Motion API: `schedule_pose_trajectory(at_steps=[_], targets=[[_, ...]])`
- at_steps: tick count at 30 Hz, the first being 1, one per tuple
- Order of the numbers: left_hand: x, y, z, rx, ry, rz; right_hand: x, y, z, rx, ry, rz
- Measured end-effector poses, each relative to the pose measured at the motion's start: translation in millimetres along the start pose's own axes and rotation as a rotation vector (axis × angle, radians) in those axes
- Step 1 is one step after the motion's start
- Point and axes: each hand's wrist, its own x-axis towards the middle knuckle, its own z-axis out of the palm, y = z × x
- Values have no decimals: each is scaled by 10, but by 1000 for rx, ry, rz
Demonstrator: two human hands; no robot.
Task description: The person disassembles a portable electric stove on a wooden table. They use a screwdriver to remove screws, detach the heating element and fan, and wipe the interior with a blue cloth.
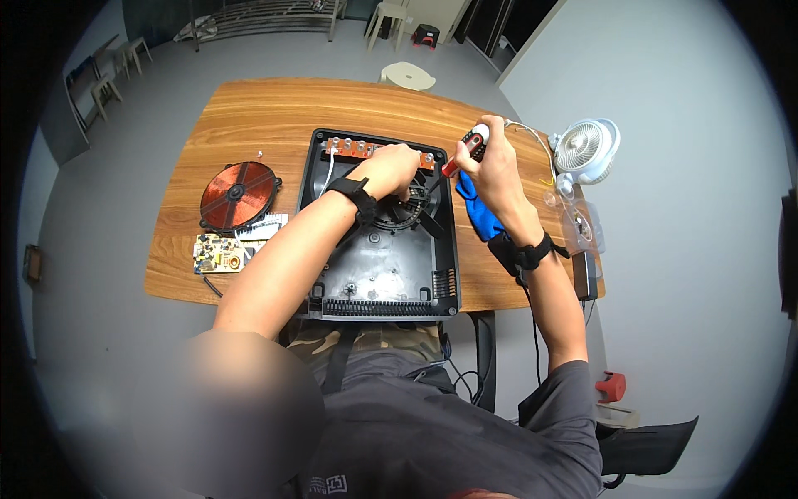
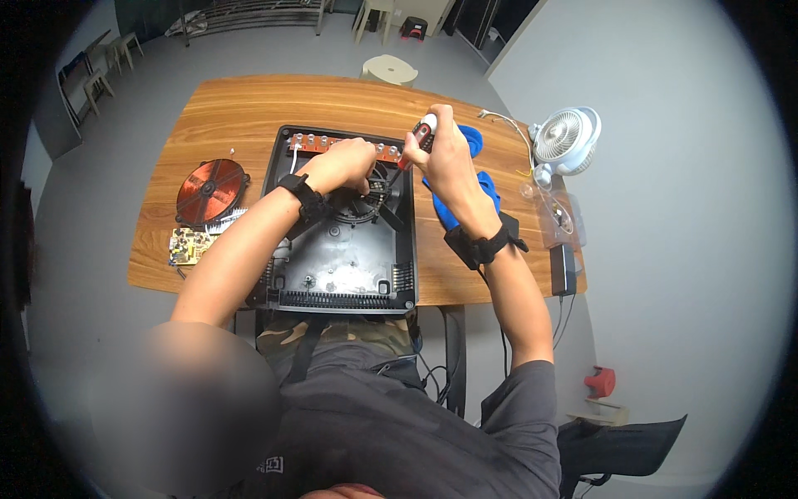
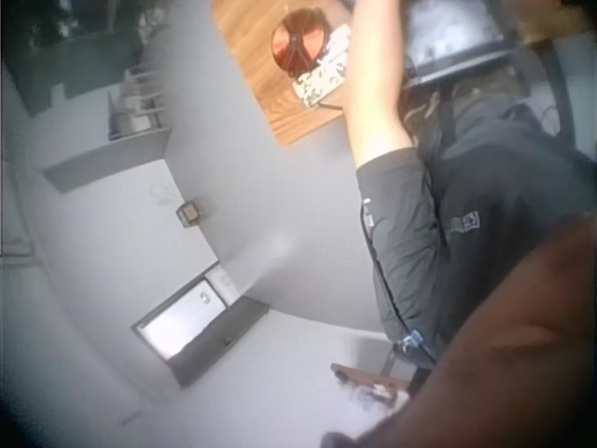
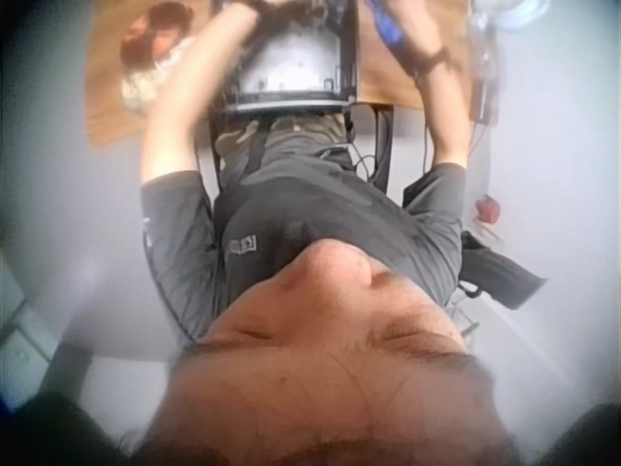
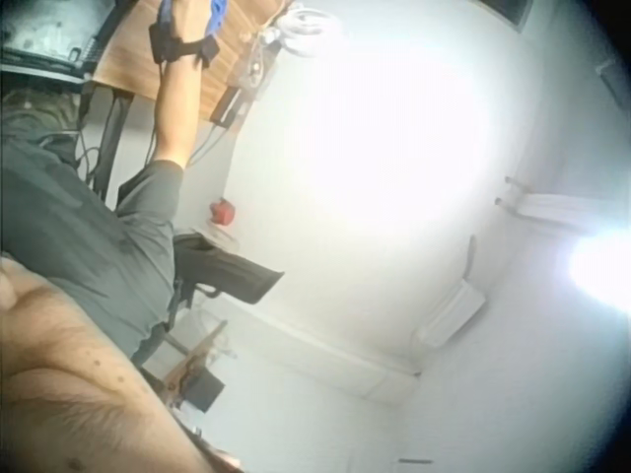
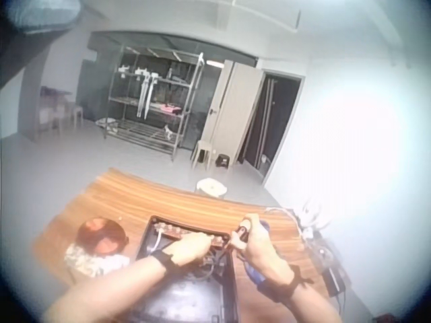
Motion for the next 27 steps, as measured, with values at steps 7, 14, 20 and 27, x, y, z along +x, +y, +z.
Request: schedule_pose_trajectory(at_steps=[7, 14, 20, 27], targets=[[-5, -9, -22, -6, 7, 4, 13, 53, 9, -10, 21, -8], [-5, -8, -38, -19, -4, -1, 24, 94, 24, -35, 30, 24], [18, 5, -22, -20, -9, -15, 29, 141, 31, 11, 8, 58], [22, -27, 0, -21, 6, 3, 230, -231, -234, -396, -254, 39]])
